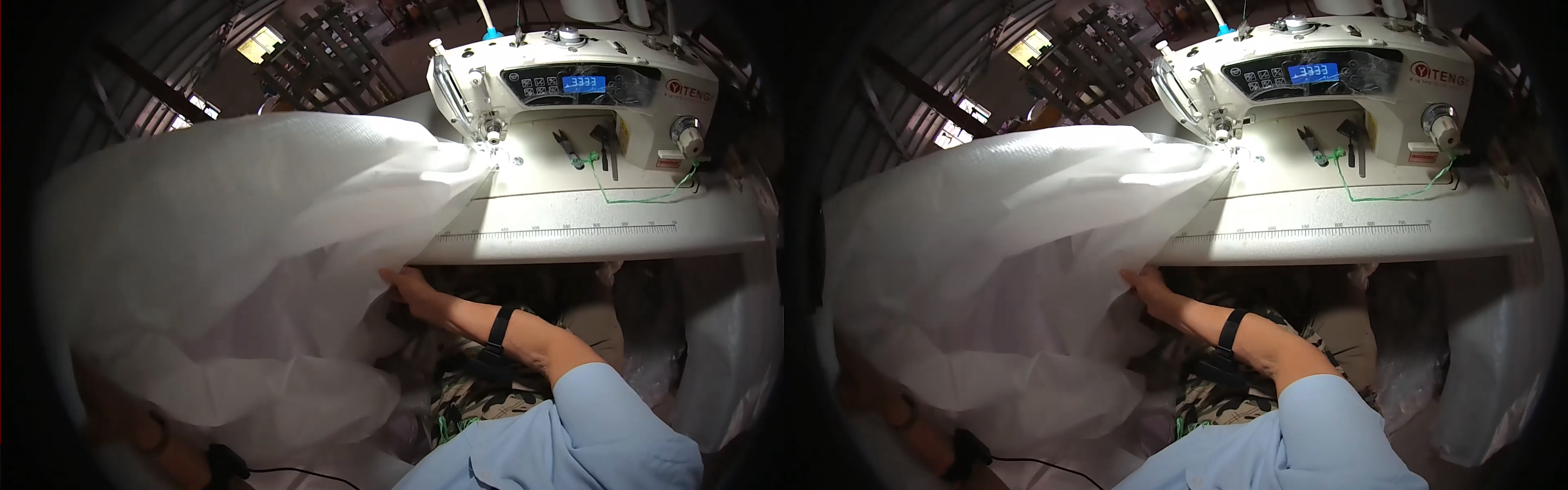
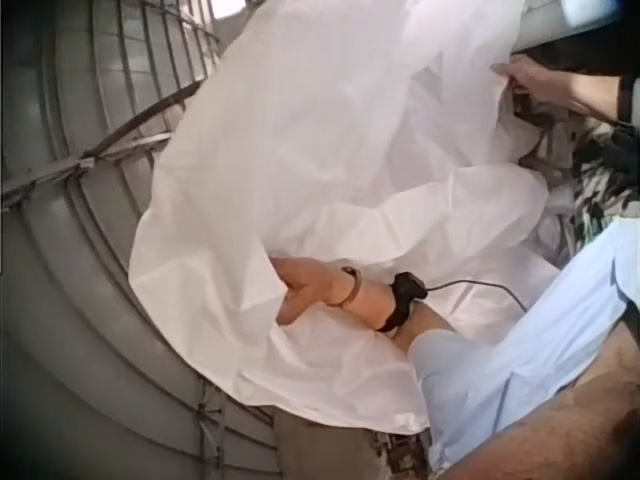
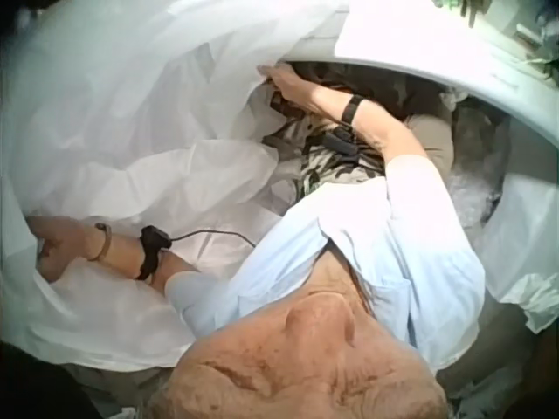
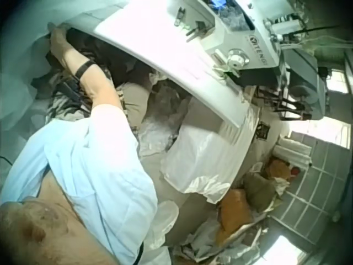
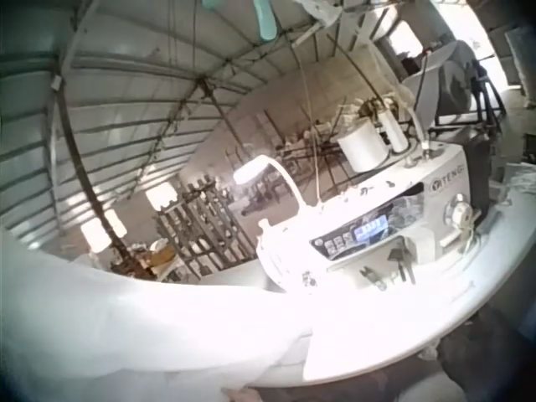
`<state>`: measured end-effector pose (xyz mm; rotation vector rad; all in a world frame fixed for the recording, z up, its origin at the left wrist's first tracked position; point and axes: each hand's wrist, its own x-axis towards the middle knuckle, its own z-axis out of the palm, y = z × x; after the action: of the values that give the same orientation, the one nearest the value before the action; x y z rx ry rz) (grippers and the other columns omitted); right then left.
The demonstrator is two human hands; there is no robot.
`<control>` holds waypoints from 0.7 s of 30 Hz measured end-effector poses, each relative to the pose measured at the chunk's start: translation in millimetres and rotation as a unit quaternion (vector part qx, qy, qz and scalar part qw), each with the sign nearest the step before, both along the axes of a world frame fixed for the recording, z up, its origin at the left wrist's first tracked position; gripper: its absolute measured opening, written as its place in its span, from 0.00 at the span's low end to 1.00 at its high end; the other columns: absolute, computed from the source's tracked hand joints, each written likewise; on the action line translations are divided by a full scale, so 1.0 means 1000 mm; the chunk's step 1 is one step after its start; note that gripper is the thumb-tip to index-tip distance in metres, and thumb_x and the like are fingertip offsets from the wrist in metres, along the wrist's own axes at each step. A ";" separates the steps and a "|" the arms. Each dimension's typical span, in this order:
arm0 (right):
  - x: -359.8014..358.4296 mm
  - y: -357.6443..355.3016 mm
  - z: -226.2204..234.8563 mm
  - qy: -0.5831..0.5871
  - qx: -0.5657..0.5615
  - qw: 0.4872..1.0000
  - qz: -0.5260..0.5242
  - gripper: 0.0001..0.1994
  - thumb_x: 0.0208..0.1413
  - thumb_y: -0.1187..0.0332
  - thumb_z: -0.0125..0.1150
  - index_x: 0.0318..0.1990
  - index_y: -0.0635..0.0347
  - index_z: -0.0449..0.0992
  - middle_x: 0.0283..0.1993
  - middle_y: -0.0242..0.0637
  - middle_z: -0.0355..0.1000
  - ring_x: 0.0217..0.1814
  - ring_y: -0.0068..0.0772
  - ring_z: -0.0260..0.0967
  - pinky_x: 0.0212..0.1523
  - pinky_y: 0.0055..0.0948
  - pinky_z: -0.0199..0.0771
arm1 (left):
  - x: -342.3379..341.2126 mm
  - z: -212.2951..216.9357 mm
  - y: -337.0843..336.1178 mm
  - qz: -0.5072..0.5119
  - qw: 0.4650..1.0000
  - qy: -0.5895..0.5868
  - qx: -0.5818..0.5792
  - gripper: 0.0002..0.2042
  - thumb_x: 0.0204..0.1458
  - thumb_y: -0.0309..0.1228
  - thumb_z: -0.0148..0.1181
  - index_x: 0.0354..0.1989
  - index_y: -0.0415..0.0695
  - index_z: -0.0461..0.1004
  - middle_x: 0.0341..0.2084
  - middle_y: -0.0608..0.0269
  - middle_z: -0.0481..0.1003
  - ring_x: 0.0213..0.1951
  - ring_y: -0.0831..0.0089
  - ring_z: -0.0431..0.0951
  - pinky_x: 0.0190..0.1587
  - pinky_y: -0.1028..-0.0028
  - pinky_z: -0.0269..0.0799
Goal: Operating an industrial sewing machine to join edges of a large white plastic sheet.
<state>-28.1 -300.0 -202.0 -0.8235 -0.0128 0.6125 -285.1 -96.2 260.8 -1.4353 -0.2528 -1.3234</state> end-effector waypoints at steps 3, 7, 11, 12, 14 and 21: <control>-0.018 -0.022 -0.001 -0.061 -0.057 0.996 0.014 0.19 0.60 0.59 0.63 0.50 0.66 0.76 0.43 0.37 0.76 0.44 0.32 0.72 0.47 0.31 0.72 | 0.020 -0.007 0.015 0.006 0.999 0.036 -0.013 0.13 0.65 0.37 0.53 0.53 0.47 0.77 0.47 0.64 0.79 0.39 0.69 0.79 0.44 0.74 0.74; -0.077 -0.087 0.024 -0.263 -0.097 0.960 -0.017 0.18 0.62 0.58 0.57 0.31 0.70 0.77 0.25 0.31 0.70 0.30 0.20 0.64 0.33 0.30 0.68 | 0.053 -0.049 0.068 0.015 0.969 0.110 -0.221 0.18 0.68 0.33 0.47 0.64 0.49 0.71 0.58 0.64 0.75 0.51 0.68 0.79 0.56 0.75 0.73; -0.115 -0.167 0.049 -0.213 -0.112 0.967 0.083 0.18 0.67 0.58 0.55 0.32 0.66 0.77 0.28 0.25 0.68 0.32 0.15 0.60 0.32 0.23 0.64 | 0.089 -0.143 0.133 0.047 0.918 0.221 -0.327 0.23 0.64 0.46 0.54 0.54 0.37 0.75 0.57 0.53 0.75 0.58 0.61 0.74 0.66 0.68 0.64; -0.119 -0.177 0.049 -0.219 -0.101 0.966 0.089 0.18 0.67 0.58 0.56 0.31 0.66 0.77 0.28 0.24 0.68 0.32 0.15 0.61 0.32 0.22 0.63 | 0.090 -0.175 0.142 0.079 0.879 0.246 -0.401 0.23 0.62 0.47 0.55 0.54 0.38 0.75 0.57 0.52 0.74 0.59 0.61 0.73 0.67 0.64 0.61; -0.123 -0.182 0.040 -0.177 -0.135 0.969 0.107 0.18 0.66 0.58 0.57 0.30 0.65 0.77 0.28 0.24 0.68 0.32 0.15 0.61 0.32 0.22 0.64 | 0.088 -0.247 0.147 0.145 0.820 0.258 -0.490 0.23 0.61 0.48 0.56 0.53 0.39 0.75 0.58 0.51 0.73 0.60 0.61 0.71 0.69 0.59 0.58; -0.136 -0.172 -0.028 -0.119 -0.219 0.968 0.031 0.19 0.64 0.56 0.58 0.37 0.68 0.75 0.30 0.29 0.70 0.32 0.19 0.63 0.33 0.25 0.66 | 0.101 -0.348 0.018 0.052 0.644 0.555 -0.524 0.14 0.52 0.40 0.62 0.30 0.40 0.78 0.29 0.46 0.78 0.35 0.45 0.78 0.37 0.52 0.72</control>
<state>-163.9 -471.6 -230.1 -1.3272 -0.1258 0.5806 -184.2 -77.9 -87.0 -2.8701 -0.2531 0.1779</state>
